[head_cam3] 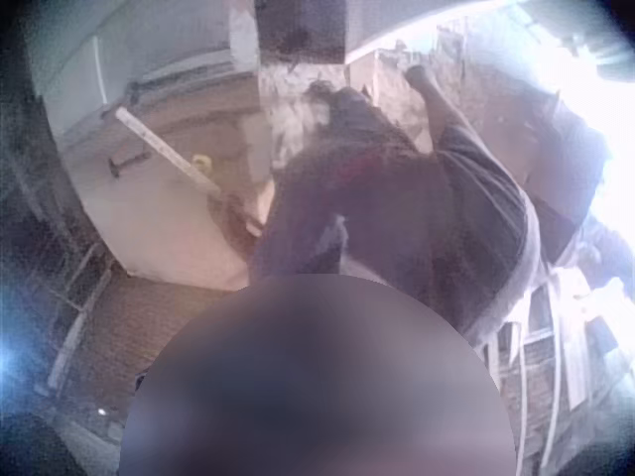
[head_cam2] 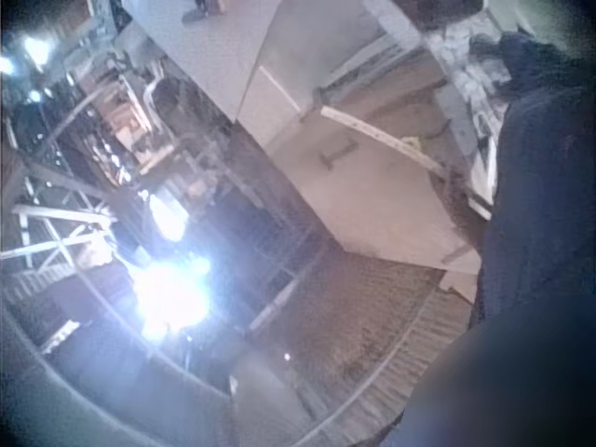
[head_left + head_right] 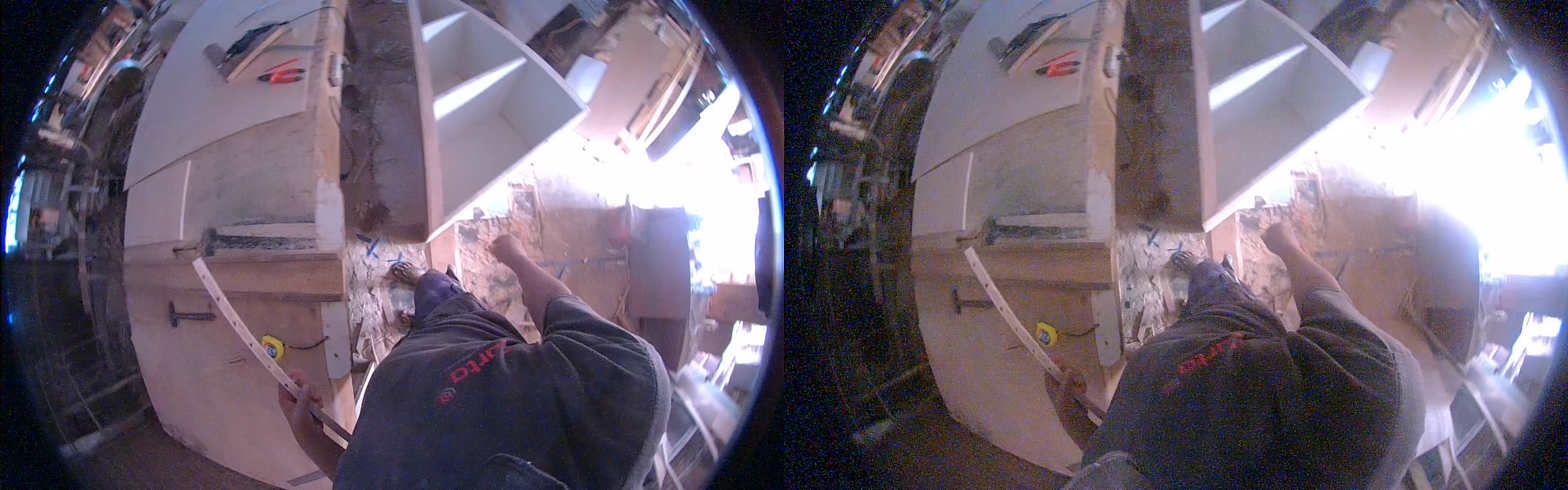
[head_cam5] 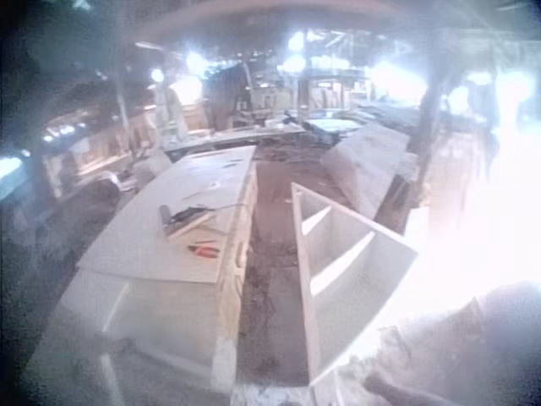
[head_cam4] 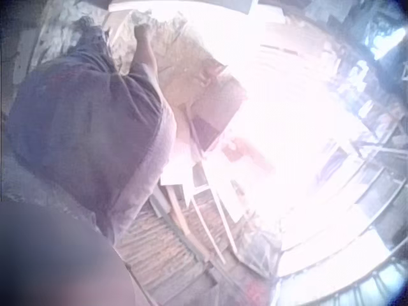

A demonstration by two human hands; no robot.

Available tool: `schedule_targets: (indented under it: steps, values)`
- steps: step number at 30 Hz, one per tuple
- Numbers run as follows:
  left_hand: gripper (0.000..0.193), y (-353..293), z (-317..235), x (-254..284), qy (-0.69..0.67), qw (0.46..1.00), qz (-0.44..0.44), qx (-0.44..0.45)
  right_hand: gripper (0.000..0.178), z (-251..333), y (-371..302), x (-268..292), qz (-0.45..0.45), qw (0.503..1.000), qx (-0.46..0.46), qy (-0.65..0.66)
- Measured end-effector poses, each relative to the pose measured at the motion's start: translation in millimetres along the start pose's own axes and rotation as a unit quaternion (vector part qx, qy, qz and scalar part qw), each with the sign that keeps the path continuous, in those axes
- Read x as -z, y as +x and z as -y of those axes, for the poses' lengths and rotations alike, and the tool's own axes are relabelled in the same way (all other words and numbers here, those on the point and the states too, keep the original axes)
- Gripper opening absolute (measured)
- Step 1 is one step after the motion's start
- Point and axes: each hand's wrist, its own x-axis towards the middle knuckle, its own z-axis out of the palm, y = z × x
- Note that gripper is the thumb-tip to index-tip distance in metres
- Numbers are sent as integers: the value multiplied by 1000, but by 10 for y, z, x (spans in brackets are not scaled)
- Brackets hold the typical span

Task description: The person assembles a white wooden cabinet by measuring and positioning wooden pieces, using a hammer and pliers, and fitting components into the cabinet frame.

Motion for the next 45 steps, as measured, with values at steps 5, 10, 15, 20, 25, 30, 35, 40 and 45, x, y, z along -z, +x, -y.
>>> schedule_targets:
  steps: [5, 10, 15, 20, 25, 30, 35, 40, 45]
  values:
    - [45, 318, -14, -203, 157, 987, 30, 29, 18, -509, -1651, -1040, 55, 993, -21, -103]
    - [35, 403, 293, -578, 191, 976, 107, 14, 27, -710, -2408, -1474, 269, 879, -304, 249]
    - [26, 328, 508, -1413, 196, 961, 183, -71, 28, -1073, -2410, -1708, 246, 926, -225, 179]
    - [30, 264, 595, -2062, 314, 907, 256, -114, 36, -768, -2115, -689, -2, 899, -205, 387]
    - [38, 201, 853, -2942, 373, 872, 297, -110, 43, -914, -1828, 362, -53, 902, -111, 413]
    - [43, 161, 1100, -4200, 461, 784, 372, -185, 61, -1283, -1606, 1185, -36, 813, 89, 574]
    - [49, -3, 1264, -5650, 535, 681, 439, -238, 46, -1812, -1521, 1852, -128, 783, 161, 586]
    - [56, -32, 1245, -6869, 519, 610, 535, -269, 33, -2693, -1578, 2187, -176, 758, 85, 622]
    - [65, 341, 1274, -7713, 506, 604, 524, -322, 27, -3671, -1649, 2373, -270, 672, -82, 685]
